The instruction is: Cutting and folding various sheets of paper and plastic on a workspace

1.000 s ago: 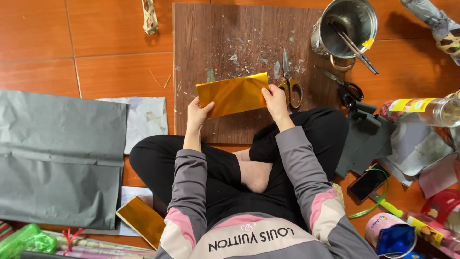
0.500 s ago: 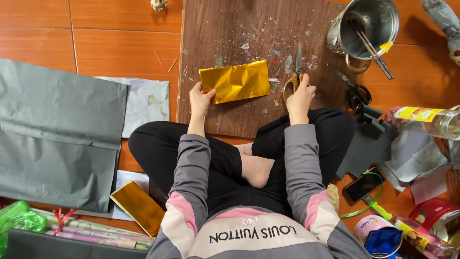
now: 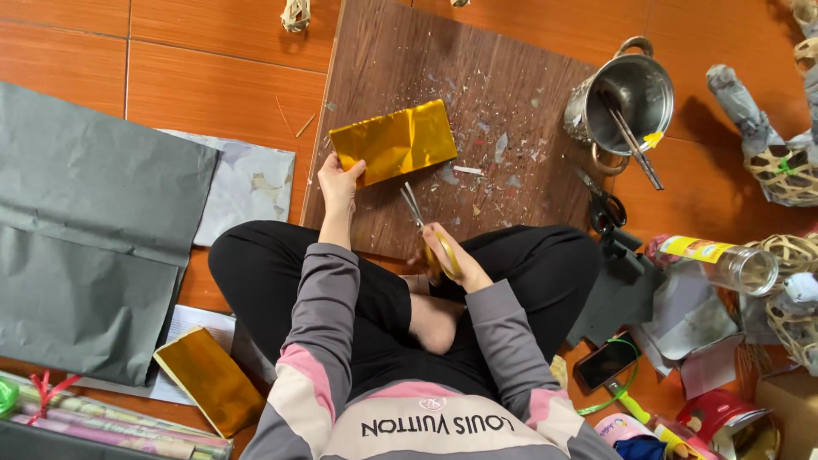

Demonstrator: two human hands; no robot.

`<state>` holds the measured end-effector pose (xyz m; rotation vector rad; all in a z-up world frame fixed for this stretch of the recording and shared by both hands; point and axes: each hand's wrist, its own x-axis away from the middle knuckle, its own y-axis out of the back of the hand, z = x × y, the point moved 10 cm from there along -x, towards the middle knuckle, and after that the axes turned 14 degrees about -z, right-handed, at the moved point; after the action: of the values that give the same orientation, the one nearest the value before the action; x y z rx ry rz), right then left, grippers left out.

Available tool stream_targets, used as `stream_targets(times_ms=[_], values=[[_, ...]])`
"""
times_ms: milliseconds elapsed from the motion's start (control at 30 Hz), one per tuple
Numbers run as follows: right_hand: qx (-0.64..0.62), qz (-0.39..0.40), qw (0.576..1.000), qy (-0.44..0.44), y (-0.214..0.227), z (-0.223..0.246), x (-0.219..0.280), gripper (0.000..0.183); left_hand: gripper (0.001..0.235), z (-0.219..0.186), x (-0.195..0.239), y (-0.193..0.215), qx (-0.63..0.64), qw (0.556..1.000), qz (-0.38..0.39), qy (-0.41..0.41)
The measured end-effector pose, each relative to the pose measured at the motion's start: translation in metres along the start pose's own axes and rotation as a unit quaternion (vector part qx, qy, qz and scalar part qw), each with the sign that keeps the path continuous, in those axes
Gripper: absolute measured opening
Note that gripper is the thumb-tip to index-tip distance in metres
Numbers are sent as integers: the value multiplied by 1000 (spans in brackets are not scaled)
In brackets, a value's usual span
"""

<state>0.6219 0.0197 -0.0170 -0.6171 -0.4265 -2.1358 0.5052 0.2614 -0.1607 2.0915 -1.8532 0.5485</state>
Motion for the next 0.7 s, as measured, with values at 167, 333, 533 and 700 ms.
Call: stream_targets(times_ms=[167,333,533,700], values=[[-12,31,998,-61,-15,-44,-43,64,43,28,-4,0,-20,999,14,47],[-31,-19,997,-61,-15,-48,-49,54,46,45,-2,-6,-41,997,35,63],[-66,-28,994,-88,-19,-39,-42,54,40,27,15,-9,-62,994,47,75],[-70,-39,994,-78,-20,-42,-40,52,37,17,22,-10,-69,993,53,76]])
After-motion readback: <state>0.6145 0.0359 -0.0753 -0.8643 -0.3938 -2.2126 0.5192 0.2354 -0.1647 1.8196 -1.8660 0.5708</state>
